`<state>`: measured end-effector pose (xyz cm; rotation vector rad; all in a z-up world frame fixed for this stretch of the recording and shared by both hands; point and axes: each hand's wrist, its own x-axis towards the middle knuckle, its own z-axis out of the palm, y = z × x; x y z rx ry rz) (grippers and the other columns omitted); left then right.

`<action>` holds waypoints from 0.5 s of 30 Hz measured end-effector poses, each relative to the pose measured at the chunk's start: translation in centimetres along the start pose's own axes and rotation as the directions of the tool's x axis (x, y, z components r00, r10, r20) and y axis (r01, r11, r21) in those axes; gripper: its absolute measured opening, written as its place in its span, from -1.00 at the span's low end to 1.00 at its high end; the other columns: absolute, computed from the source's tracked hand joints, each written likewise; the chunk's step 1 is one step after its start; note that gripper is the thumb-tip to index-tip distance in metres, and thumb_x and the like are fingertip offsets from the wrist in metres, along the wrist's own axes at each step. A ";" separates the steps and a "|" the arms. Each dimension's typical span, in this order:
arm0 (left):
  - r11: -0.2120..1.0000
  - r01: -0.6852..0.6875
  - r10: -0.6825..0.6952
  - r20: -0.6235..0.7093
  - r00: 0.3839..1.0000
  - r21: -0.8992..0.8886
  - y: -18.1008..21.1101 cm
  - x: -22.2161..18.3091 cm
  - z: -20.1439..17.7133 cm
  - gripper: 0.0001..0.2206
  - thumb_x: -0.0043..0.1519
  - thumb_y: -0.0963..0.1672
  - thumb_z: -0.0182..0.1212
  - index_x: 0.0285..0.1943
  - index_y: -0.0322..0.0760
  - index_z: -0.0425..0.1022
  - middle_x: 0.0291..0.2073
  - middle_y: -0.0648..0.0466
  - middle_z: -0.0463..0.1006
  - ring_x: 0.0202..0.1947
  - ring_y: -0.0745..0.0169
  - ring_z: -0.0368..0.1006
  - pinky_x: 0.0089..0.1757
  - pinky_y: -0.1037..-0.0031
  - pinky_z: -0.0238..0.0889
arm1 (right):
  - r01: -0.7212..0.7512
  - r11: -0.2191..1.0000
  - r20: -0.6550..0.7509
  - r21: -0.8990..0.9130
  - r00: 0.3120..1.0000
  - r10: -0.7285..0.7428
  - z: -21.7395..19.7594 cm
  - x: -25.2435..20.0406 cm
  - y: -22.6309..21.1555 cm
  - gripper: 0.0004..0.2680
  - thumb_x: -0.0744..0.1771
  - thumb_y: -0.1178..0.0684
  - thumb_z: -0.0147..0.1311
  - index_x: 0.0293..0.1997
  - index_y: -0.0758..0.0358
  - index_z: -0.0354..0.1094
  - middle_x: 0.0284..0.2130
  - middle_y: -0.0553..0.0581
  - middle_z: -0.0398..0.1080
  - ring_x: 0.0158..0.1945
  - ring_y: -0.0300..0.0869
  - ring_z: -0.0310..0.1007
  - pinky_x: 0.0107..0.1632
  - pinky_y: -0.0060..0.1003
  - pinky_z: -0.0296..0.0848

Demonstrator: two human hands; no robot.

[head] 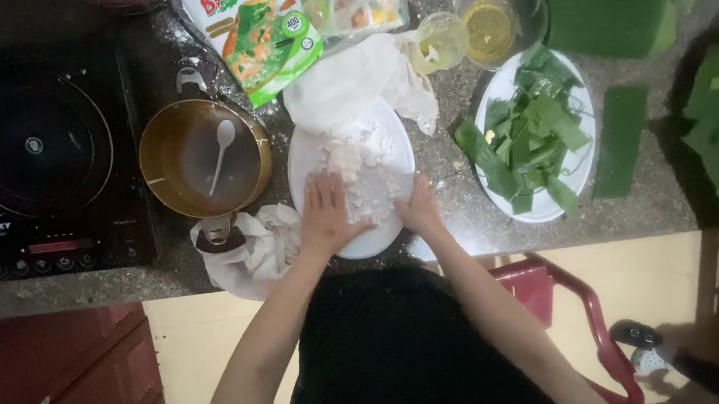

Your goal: Kneading and shaping a small ball of white dough on a plate by hand in a kitchen setting.

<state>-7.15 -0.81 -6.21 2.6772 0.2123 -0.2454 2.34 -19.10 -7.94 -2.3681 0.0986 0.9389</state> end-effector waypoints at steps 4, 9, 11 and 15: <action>0.994 0.004 0.034 -0.338 0.940 0.113 -0.2 3.0 3.0 0.04 -0.22 0.32 0.18 0.30 -0.43 0.09 0.15 -0.39 0.15 0.18 -0.51 0.06 0.17 -0.03 -0.08 | -0.034 0.998 0.124 -0.054 0.991 0.040 -1.5 -0.7 -2.1 -0.52 0.24 0.02 0.08 0.24 0.30 -0.06 0.09 0.48 0.16 0.17 0.26 0.17 0.16 0.10 0.25; 0.974 0.001 0.137 -0.585 0.799 0.228 -0.8 8.8 3.4 -0.07 -0.02 0.37 -0.17 0.34 -0.28 0.06 0.13 -0.30 0.21 0.11 -0.39 0.21 0.07 -0.03 0.09 | 0.058 0.982 0.222 -0.178 0.975 -0.017 -2.7 -2.1 -4.0 -0.50 0.27 0.01 0.02 0.30 0.36 -0.13 0.17 0.48 0.06 0.20 0.29 0.12 0.18 0.11 0.23; 0.972 -0.040 0.168 -0.567 0.807 0.231 -1.8 9.9 3.5 -0.10 0.00 0.37 -0.33 0.29 -0.28 0.14 0.14 -0.28 0.20 0.10 -0.40 0.20 0.07 -0.02 0.09 | -0.009 0.998 0.230 -0.066 0.973 0.024 -2.9 -2.8 -4.0 -0.51 0.28 0.01 0.03 0.30 0.29 -0.11 0.15 0.43 0.10 0.12 0.24 0.23 0.02 0.04 0.37; 0.976 -0.133 0.184 -0.322 0.929 0.175 -1.5 9.4 0.7 -0.06 -0.04 0.36 -0.12 0.33 -0.30 0.11 0.19 -0.34 0.11 0.21 -0.54 -0.02 0.15 -0.09 -0.12 | -0.089 0.978 0.248 0.188 0.968 0.040 -3.3 -3.0 -3.0 -0.67 0.33 0.06 -0.12 0.22 0.35 0.08 -0.14 0.35 0.37 -0.18 0.04 0.49 -0.21 -0.09 0.50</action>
